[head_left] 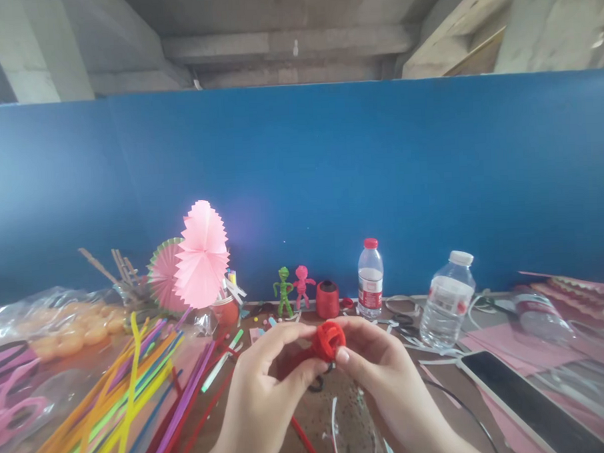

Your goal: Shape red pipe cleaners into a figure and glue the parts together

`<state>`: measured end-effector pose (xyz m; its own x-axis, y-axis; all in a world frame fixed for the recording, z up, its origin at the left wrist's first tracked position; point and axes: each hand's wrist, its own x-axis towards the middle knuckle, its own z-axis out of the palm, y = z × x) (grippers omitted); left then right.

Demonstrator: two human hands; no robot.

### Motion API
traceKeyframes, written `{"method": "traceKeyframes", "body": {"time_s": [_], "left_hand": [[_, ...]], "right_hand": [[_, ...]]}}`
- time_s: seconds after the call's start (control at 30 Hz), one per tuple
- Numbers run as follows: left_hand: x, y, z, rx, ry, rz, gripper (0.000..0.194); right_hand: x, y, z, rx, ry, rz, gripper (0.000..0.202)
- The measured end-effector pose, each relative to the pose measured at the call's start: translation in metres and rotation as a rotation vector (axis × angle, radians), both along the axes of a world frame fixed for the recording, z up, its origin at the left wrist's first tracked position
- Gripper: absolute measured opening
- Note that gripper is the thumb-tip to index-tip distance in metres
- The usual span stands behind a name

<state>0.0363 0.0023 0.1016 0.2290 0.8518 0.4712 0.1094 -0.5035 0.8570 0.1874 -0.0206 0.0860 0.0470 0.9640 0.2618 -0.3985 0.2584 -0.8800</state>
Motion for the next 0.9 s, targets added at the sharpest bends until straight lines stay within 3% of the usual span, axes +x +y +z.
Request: {"method": "traceKeyframes", "body": {"time_s": [0.13, 0.33, 0.47, 0.67, 0.9], "left_hand": [[-0.001, -0.002, 0.0, -0.053, -0.015, 0.018, 0.024], [0.001, -0.003, 0.0, 0.026, -0.031, -0.011, 0.018], [0.005, -0.003, -0.001, -0.163, -0.127, -0.066, 0.019], [0.009, -0.003, -0.003, -0.525, -0.451, -0.186, 0.017], [0.01, -0.001, -0.006, -0.699, -0.481, -0.227, 0.016]], "right_hand": [[-0.003, -0.003, 0.001, 0.034, -0.092, -0.167, 0.031], [-0.007, -0.008, -0.007, 0.247, -0.308, -0.397, 0.01], [-0.003, -0.005, -0.01, 0.33, -0.445, -0.379, 0.009], [0.002, -0.002, -0.003, 0.336, -0.647, -0.332, 0.01], [0.007, 0.0, 0.002, 0.299, -0.853, -0.335, 0.012]]}}
